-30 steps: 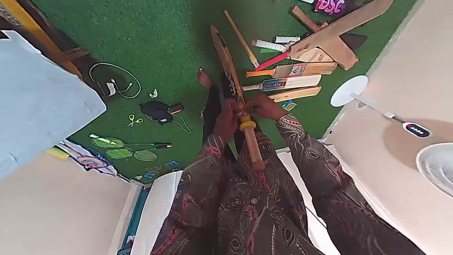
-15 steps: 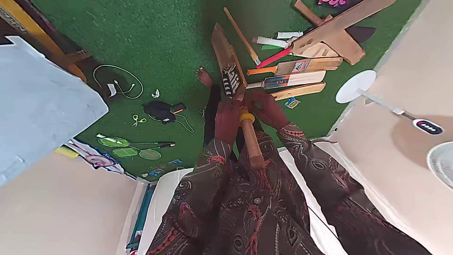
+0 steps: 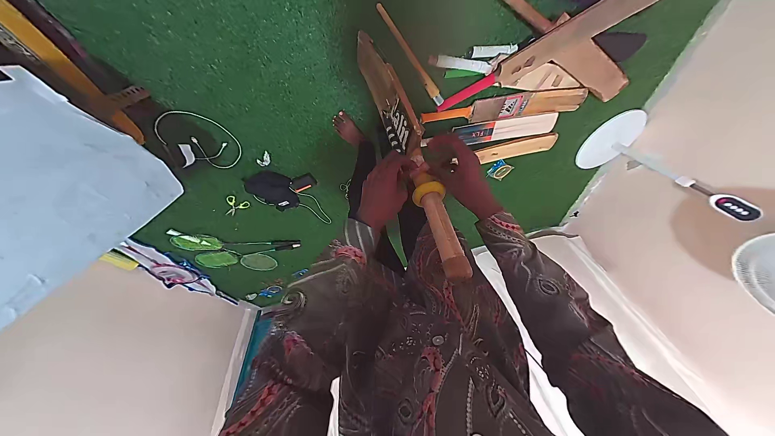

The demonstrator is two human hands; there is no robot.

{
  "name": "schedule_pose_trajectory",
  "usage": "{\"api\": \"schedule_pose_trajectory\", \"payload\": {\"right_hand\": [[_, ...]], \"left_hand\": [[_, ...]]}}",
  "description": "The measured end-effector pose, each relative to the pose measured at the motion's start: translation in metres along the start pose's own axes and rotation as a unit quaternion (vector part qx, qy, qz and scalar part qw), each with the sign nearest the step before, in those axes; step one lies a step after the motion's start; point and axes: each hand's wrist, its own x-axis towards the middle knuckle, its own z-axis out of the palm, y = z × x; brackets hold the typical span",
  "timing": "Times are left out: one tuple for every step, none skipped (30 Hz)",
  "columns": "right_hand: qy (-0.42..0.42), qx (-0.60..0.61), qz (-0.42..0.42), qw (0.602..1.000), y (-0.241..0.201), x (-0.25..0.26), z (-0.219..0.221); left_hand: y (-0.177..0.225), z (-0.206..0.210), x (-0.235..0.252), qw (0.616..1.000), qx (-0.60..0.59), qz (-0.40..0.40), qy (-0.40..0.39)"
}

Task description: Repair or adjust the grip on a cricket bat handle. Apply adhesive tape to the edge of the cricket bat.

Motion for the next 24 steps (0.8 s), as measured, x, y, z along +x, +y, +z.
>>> {"api": "schedule_pose_trajectory", "payload": {"right_hand": [[-0.035,0.041,0.081,0.995,-0.005,-0.006,-0.004],[-0.084,0.088,0.162,0.979,-0.015,-0.015,-0.006],[-0.143,0.129,0.225,0.955,-0.025,-0.024,-0.006],[-0.190,0.167,0.265,0.931,-0.033,-0.033,-0.004],[-0.197,0.205,0.283,0.916,-0.038,-0.043,0.001],[-0.185,0.237,0.290,0.909,-0.039,-0.050,0.008],[-0.166,0.243,0.296,0.909,-0.038,-0.053,0.015],[-0.152,0.231,0.302,0.912,-0.037,-0.055,0.022],[-0.152,0.204,0.309,0.917,-0.038,-0.055,0.028],[-0.153,0.160,0.314,0.923,-0.039,-0.054,0.036],[-0.152,0.106,0.316,0.930,-0.041,-0.054,0.042],[-0.155,0.039,0.322,0.933,-0.047,-0.055,0.048],[-0.169,-0.036,0.337,0.925,-0.048,-0.056,0.054],[-0.178,-0.085,0.357,0.913,-0.046,-0.059,0.061],[-0.177,-0.104,0.370,0.906,-0.042,-0.064,0.068],[-0.168,-0.104,0.372,0.907,-0.036,-0.069,0.069],[-0.161,-0.103,0.361,0.913,-0.029,-0.072,0.065],[-0.153,-0.090,0.347,0.921,-0.024,-0.071,0.061],[-0.145,-0.074,0.337,0.927,-0.023,-0.070,0.061],[-0.145,-0.063,0.331,0.930,-0.024,-0.069,0.064],[-0.150,-0.066,0.327,0.931,-0.023,-0.069,0.063],[-0.151,-0.073,0.320,0.932,-0.021,-0.069,0.060],[-0.148,-0.081,0.310,0.936,-0.019,-0.069,0.056],[-0.140,-0.089,0.293,0.941,-0.018,-0.069,0.052]], "left_hand": [[-0.002,-0.004,0.007,0.999,-0.032,0.000,-0.027],[-0.003,-0.009,0.012,0.998,-0.045,0.001,-0.047],[-0.001,-0.014,0.016,0.997,-0.043,-0.003,-0.069],[0.001,-0.018,0.018,0.995,-0.034,-0.013,-0.096],[0.003,-0.020,0.018,0.992,-0.026,-0.024,-0.121],[0.002,-0.020,0.017,0.989,-0.025,-0.030,-0.144],[-0.001,-0.019,0.016,0.986,-0.033,-0.033,-0.162],[-0.006,-0.019,0.013,0.982,-0.051,-0.038,-0.176],[-0.009,-0.021,0.010,0.978,-0.080,-0.056,-0.186],[-0.011,-0.025,0.006,0.972,-0.124,-0.082,-0.181],[-0.011,-0.030,0.003,0.965,-0.186,-0.117,-0.145],[-0.007,-0.036,0.001,0.950,-0.263,-0.153,-0.067],[-0.002,-0.048,0.003,0.932,-0.321,-0.167,0.025],[0.000,-0.069,0.008,0.924,-0.341,-0.147,0.095],[0.002,-0.093,0.016,0.929,-0.326,-0.104,0.143],[0.003,-0.113,0.022,0.941,-0.288,-0.071,0.164],[0.005,-0.123,0.021,0.957,-0.234,-0.056,0.165],[0.001,-0.128,0.023,0.967,-0.197,-0.052,0.156],[-0.003,-0.128,0.026,0.977,-0.166,-0.054,0.123],[-0.009,-0.121,0.023,0.985,-0.139,-0.056,0.085],[-0.014,-0.106,0.016,0.990,-0.119,-0.065,0.046],[-0.019,-0.087,0.009,0.991,-0.108,-0.080,0.001],[-0.022,-0.066,0.002,0.989,-0.104,-0.093,-0.037],[-0.024,-0.047,-0.006,0.988,-0.098,-0.107,-0.061]]}}
